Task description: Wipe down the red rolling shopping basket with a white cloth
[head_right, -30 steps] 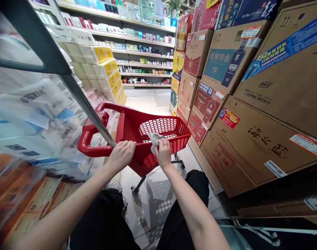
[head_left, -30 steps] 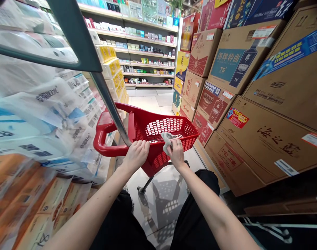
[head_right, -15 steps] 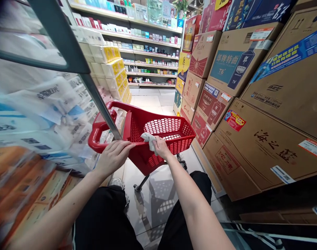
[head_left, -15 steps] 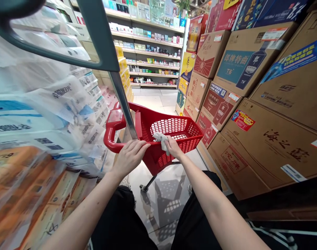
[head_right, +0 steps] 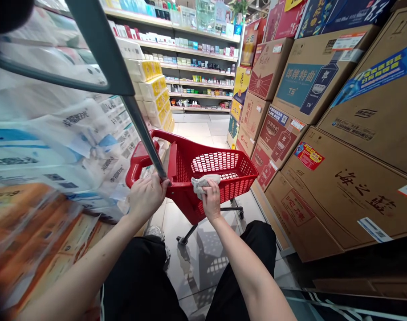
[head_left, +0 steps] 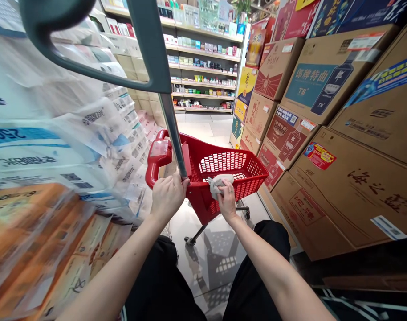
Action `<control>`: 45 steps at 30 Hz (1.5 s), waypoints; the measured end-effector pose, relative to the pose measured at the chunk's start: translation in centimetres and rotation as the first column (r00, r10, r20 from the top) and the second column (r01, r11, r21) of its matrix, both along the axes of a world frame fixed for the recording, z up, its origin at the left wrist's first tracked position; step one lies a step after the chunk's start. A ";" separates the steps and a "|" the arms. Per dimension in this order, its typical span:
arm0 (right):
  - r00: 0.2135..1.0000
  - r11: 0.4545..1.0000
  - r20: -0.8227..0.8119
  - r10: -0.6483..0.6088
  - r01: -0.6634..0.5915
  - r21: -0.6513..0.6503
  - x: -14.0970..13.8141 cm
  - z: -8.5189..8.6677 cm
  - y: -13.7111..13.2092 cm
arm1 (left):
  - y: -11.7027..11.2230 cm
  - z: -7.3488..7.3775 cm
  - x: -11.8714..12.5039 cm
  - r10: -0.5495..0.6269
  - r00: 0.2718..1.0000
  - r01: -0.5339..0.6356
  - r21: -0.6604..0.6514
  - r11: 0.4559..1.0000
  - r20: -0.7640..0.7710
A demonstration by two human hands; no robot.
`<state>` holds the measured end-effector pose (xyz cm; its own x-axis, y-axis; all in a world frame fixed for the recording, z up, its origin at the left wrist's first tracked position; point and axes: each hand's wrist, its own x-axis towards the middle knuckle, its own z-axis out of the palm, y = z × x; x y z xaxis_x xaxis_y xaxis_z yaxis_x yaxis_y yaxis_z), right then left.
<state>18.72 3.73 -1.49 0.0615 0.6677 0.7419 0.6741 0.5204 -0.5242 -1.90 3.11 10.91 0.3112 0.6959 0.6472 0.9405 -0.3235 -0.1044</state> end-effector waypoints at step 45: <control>0.957 0.916 -0.255 -0.141 0.029 -0.400 -0.3 -2.5 0.9 | 0.9 -0.3 5.7 -0.071 0.997 0.070 0.032 0.997 0.029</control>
